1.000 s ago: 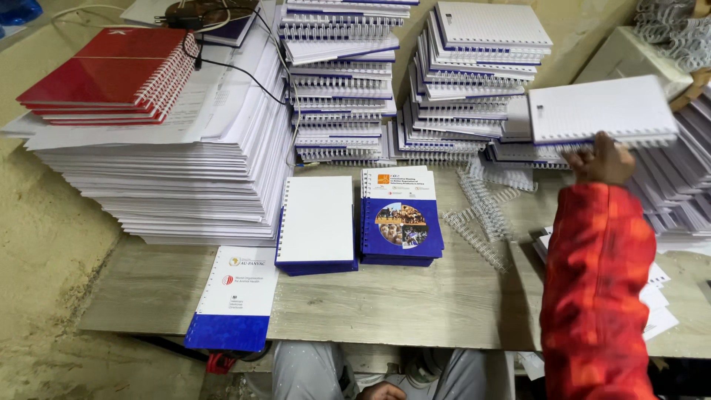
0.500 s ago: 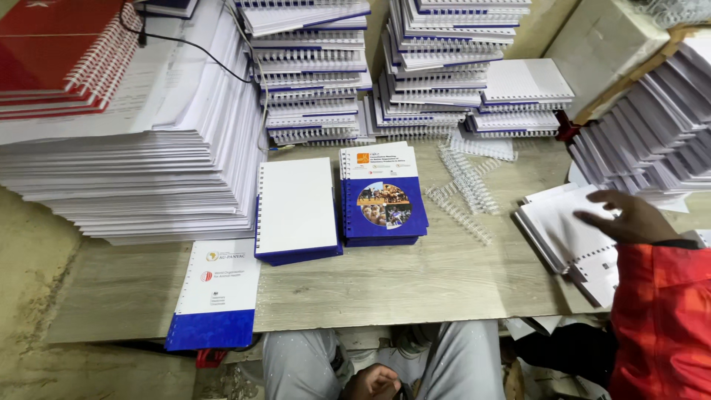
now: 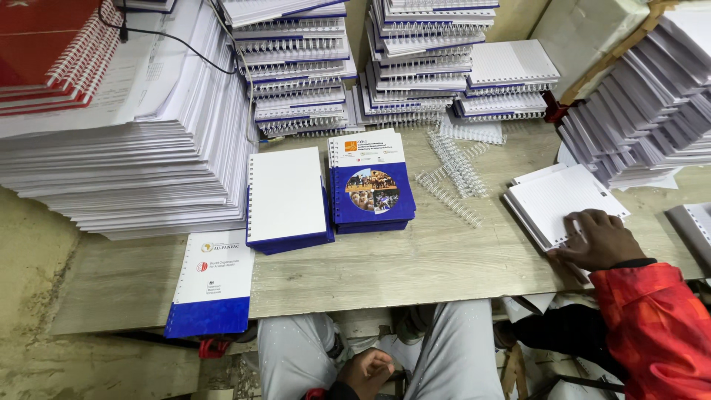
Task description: The person sits on the floor and assembles spiral-bound notebooks by hand. They pick up loose sheets of paper and blue covers, insert the paper into the covers, and then attach the spiral binding to the punched holes. The finished notebooks are placed on a stack on the table.
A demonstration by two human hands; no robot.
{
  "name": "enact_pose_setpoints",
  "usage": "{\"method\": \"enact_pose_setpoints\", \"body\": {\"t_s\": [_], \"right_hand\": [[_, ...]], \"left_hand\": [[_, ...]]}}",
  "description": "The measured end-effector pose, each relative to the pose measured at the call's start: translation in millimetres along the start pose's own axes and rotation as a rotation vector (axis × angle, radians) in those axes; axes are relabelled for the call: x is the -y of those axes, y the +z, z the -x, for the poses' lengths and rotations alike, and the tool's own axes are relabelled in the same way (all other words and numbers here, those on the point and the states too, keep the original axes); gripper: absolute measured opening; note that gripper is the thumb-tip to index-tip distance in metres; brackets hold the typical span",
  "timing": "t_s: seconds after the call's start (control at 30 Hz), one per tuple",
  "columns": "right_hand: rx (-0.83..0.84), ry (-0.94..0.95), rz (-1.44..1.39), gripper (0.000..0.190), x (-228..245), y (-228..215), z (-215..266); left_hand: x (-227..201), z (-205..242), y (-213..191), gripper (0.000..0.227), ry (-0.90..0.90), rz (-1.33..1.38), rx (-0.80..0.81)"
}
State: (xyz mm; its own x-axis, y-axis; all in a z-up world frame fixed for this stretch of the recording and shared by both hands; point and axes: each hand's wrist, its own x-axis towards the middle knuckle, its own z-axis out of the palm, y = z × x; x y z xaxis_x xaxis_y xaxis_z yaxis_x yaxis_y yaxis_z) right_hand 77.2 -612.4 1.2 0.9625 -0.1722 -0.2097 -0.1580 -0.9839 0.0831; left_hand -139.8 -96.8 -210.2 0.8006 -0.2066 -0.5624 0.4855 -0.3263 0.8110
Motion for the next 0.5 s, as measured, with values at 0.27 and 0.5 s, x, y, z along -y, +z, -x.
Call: {"method": "enact_pose_setpoints", "body": {"t_s": [0.27,0.5], "right_hand": [[-0.088,0.069,0.174,0.086,50,11,4],[-0.042,0.099,0.073,0.072,33,-30,16]], "left_hand": [[0,6,-4,0.032,0.059,-0.094,-0.024],[-14,19,-13,0.04,-0.022,-0.176,0.012]]}}
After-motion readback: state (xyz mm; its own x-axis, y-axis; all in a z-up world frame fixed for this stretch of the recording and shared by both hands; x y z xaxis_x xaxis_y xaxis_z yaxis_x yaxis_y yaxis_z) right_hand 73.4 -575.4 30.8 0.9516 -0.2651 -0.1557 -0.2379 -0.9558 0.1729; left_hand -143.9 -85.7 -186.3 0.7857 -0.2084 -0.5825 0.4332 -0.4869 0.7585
